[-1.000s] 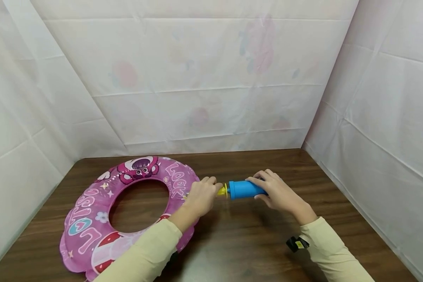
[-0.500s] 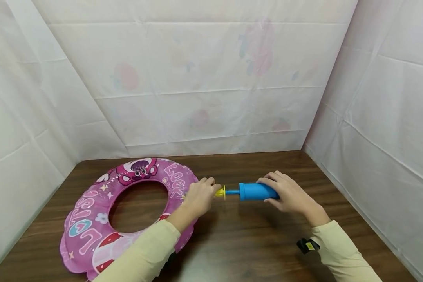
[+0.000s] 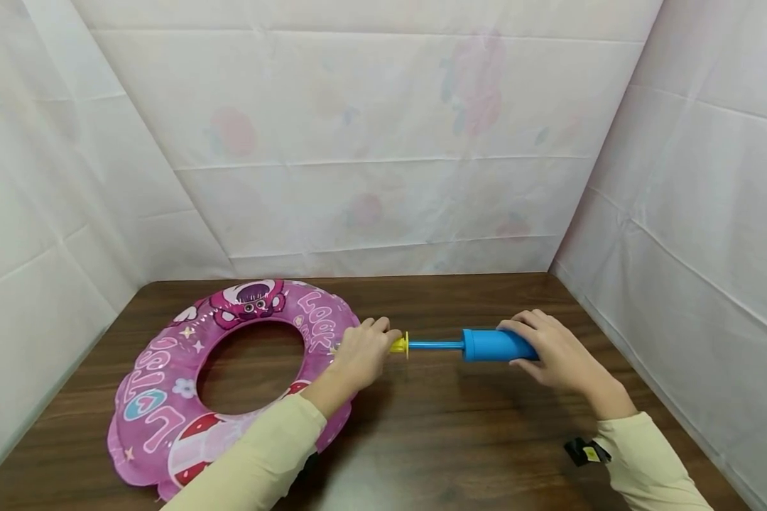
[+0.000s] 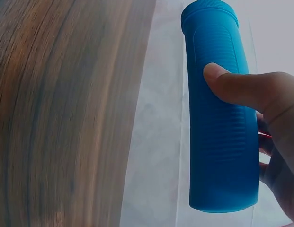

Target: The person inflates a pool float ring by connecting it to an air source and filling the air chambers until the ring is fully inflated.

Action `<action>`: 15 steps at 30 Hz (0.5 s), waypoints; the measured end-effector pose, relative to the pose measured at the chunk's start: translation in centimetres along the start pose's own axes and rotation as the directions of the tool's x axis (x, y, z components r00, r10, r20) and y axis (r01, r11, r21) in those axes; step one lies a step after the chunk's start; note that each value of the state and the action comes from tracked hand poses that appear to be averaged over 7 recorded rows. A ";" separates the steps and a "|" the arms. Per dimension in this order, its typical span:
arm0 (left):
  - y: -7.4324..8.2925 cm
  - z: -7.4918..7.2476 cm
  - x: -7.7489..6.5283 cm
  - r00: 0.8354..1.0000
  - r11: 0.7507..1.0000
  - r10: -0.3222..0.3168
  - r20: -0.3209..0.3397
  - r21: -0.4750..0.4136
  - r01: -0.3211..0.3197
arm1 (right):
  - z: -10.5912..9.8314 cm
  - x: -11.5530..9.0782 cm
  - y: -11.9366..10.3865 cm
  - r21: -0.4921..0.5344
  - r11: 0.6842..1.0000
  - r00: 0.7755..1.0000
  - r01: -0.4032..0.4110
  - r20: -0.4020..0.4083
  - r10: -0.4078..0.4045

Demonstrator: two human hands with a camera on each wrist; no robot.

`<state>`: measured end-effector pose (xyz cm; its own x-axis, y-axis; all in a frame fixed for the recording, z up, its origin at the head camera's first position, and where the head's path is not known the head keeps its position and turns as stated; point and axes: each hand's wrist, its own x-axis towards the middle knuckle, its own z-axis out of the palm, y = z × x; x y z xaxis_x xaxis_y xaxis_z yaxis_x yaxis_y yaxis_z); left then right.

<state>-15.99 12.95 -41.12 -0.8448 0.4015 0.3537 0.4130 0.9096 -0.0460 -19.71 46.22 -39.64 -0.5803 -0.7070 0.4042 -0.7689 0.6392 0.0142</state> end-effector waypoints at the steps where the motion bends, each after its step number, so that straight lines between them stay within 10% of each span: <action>1: 0.0 0.0 0.0 1.000 1.000 0.001 0.003 0.001 -0.001 | -0.1 -0.2 0.1 -0.004 1.000 1.000 -0.004 -0.001 0.004; 15: -0.1 -0.3 0.1 0.999 1.000 -0.001 0.053 -0.010 0.002 | -2.2 -2.5 1.2 -0.040 0.998 0.998 -0.057 -0.007 0.056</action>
<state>-15.98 12.85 -40.82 -0.8621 0.4055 0.3040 0.4149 0.9092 -0.0361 -18.59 49.47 -38.59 -0.6207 -0.6677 0.4110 -0.7234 0.6899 0.0283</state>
